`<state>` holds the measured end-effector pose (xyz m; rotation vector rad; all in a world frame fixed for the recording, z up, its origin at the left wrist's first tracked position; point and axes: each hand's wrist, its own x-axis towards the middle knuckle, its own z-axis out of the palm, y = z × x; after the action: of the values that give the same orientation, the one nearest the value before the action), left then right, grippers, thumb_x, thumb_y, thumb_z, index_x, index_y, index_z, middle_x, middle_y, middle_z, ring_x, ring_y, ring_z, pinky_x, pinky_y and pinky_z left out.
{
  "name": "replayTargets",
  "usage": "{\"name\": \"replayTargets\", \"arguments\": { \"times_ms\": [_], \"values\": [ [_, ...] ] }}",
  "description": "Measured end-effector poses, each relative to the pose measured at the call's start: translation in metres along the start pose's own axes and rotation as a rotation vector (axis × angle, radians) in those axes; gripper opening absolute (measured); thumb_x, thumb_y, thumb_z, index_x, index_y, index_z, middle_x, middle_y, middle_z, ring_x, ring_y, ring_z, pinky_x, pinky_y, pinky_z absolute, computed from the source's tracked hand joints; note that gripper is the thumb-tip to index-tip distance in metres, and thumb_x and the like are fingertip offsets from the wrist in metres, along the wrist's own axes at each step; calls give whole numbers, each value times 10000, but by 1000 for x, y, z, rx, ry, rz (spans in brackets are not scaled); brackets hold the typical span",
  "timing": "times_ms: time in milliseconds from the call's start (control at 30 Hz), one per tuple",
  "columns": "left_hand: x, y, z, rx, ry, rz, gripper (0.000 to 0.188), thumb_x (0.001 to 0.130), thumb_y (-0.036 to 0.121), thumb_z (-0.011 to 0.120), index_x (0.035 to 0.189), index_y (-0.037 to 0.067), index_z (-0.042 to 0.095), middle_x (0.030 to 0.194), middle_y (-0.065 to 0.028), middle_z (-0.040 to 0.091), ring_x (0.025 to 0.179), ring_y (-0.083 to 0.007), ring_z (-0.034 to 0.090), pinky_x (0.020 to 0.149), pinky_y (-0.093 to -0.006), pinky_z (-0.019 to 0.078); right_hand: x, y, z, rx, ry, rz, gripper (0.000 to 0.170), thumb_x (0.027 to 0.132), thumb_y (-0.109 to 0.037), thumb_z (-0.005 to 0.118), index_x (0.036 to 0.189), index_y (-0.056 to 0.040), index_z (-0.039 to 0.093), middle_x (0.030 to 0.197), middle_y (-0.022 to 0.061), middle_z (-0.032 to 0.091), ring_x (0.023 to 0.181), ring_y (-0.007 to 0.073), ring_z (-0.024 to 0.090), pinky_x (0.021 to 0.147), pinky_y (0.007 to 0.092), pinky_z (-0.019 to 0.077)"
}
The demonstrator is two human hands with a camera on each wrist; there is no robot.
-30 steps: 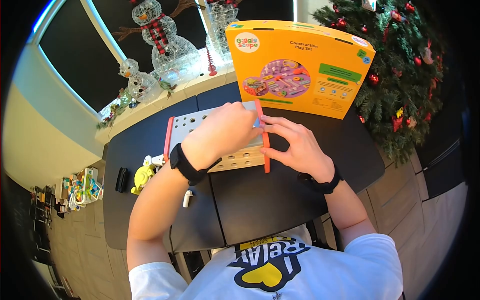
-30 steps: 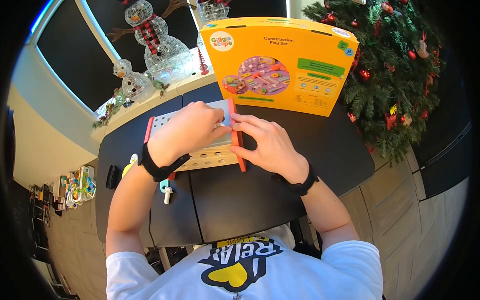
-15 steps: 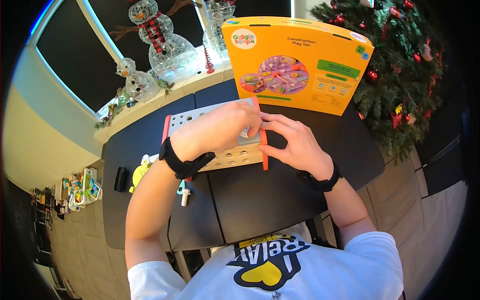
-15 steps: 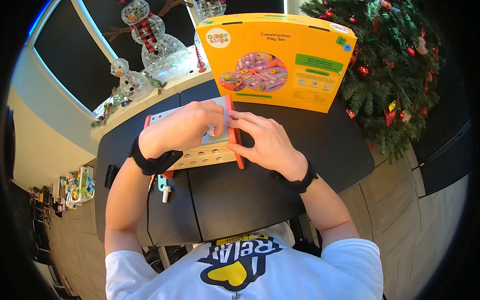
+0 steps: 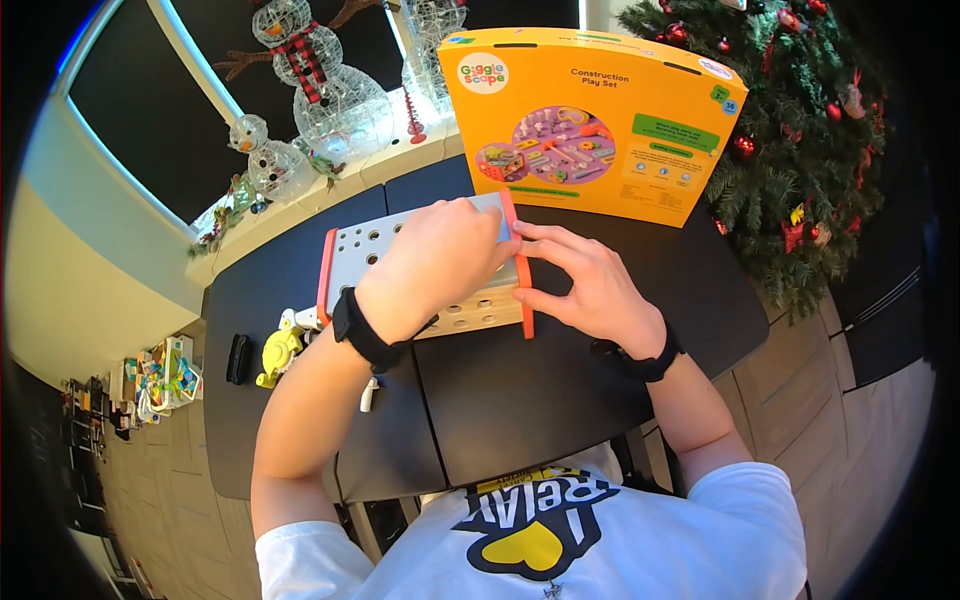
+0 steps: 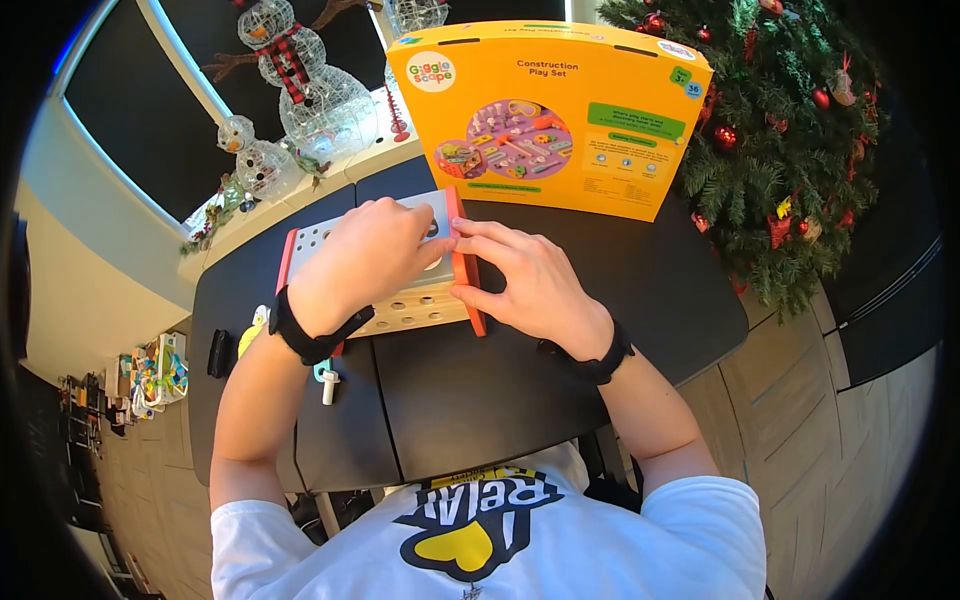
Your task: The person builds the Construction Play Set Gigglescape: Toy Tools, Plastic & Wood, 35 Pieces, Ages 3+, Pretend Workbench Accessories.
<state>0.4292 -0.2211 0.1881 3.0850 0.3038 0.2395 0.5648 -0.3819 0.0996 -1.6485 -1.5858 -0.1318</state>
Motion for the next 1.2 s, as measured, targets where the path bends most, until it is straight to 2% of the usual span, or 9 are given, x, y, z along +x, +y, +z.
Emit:
{"name": "replayTargets", "arguments": {
  "times_ms": [67, 167, 300, 467, 567, 733, 867, 967, 1200],
  "values": [
    [-1, 1, 2, 24, 39, 59, 250, 906, 240, 743, 845, 3, 696, 758, -218, 703, 787, -439, 700, 747, -519, 552, 0, 0, 0, 4, -2, -6, 512, 825, -297, 854, 1263, -69, 716, 1367, 82, 680, 1036, 327, 717, 869, 419, 581],
    [-1, -2, -4, 6, -51, 126, 178, 903, 174, 724, 877, -2, 711, 813, -210, 713, 840, -426, 701, 779, -494, 559, 0, 2, 1, 27, 7, -16, 512, 830, -301, 850, 1268, -72, 716, 1374, 80, 678, 1048, 323, 716, 880, 419, 577],
    [-4, -12, -10, -175, -35, 304, 65, 840, 25, 706, 899, -3, 715, 880, -178, 723, 909, -404, 696, 809, -464, 558, 0, 0, -1, 22, -2, 0, 510, 831, -300, 850, 1267, -70, 718, 1369, 82, 680, 1046, 322, 716, 880, 416, 579],
    [3, -29, -9, -288, -97, 448, 216, 726, -144, 647, 884, -2, 686, 908, -145, 726, 906, -384, 689, 823, -435, 560, 0, 1, 0, 20, 3, -10, 506, 832, -299, 851, 1262, -66, 719, 1365, 83, 682, 1044, 324, 717, 881, 415, 581],
    [4, -30, -8, -311, -156, 386, 257, 686, -180, 612, 865, -6, 675, 909, -136, 728, 902, -373, 690, 822, -415, 562, 0, 0, 0, 21, 3, 1, 505, 834, -301, 850, 1257, -59, 718, 1366, 85, 682, 1045, 326, 717, 885, 415, 580],
    [-1, -16, -21, -328, 47, 291, 45, 814, 4, 711, 836, -8, 674, 873, -155, 726, 893, -375, 696, 790, -422, 566, 0, 0, -1, 28, 3, -10, 493, 836, -307, 851, 1242, -59, 720, 1370, 87, 681, 1051, 325, 716, 883, 418, 575],
    [-3, -2, -8, 15, 71, -4, 255, 893, 224, 759, 808, -4, 685, 817, -193, 720, 831, -406, 705, 750, -469, 566, 0, -2, -2, 25, -4, 20, 488, 835, -311, 851, 1240, -71, 723, 1378, 82, 678, 1055, 320, 714, 884, 422, 572],
    [-6, 5, -4, 70, 8, -2, 256, 885, 227, 755, 802, -8, 698, 774, -208, 709, 787, -427, 702, 748, -500, 564, 0, 0, -1, 16, -8, 2, 495, 837, -310, 849, 1253, -74, 720, 1385, 71, 675, 1057, 319, 713, 882, 423, 572],
    [-7, 2, 0, -18, 5, 145, 82, 814, 19, 719, 881, -24, 735, 814, -215, 710, 835, -427, 700, 785, -483, 565, 0, 0, -1, 30, -8, -5, 511, 835, -306, 849, 1271, -77, 715, 1399, 57, 668, 1072, 310, 709, 882, 420, 570]
  ]
}}
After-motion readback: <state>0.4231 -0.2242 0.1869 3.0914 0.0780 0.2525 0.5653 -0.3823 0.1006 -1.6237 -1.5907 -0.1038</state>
